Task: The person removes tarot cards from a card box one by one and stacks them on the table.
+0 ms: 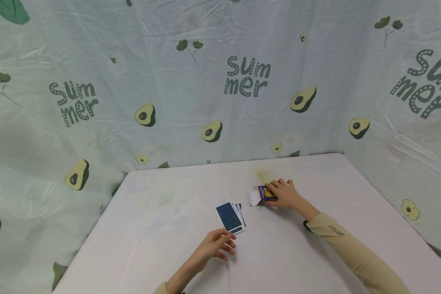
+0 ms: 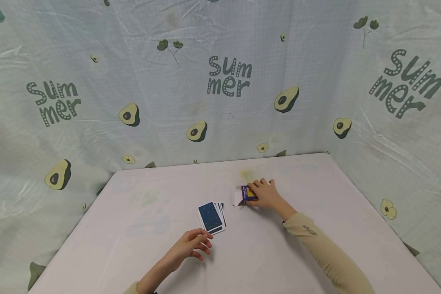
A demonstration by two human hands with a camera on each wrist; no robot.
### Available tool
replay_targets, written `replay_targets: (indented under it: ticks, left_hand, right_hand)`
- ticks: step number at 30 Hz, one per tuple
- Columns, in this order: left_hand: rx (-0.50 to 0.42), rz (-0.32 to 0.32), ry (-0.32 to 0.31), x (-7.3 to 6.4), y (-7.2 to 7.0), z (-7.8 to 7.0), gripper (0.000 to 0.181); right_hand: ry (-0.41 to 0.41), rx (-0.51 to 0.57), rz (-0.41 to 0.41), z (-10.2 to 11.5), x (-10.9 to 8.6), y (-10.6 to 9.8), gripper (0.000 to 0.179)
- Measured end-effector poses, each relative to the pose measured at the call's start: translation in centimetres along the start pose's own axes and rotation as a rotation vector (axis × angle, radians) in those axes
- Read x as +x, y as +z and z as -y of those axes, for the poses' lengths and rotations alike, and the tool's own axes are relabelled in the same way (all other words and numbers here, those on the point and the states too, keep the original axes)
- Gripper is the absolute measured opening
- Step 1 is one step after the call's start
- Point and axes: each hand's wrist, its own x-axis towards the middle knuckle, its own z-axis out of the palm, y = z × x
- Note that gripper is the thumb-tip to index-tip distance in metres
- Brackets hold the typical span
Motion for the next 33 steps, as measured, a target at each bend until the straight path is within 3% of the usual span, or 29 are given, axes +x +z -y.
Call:
replay_targets:
  ticks: [19,33]
  left_hand:
    - [0.001,0.001,-0.003,0.0,-0.1,-0.1,0.036]
    - [0.009,-0.066,0.017,0.4,-1.0,-0.9,0.035]
  right_hand:
    - [0.007,-0.01,0.029,0.2,-0.2,0.5,0.066]
    - [0.081,0.196,0.044,1.4,-2.3,-1.4,0.063]
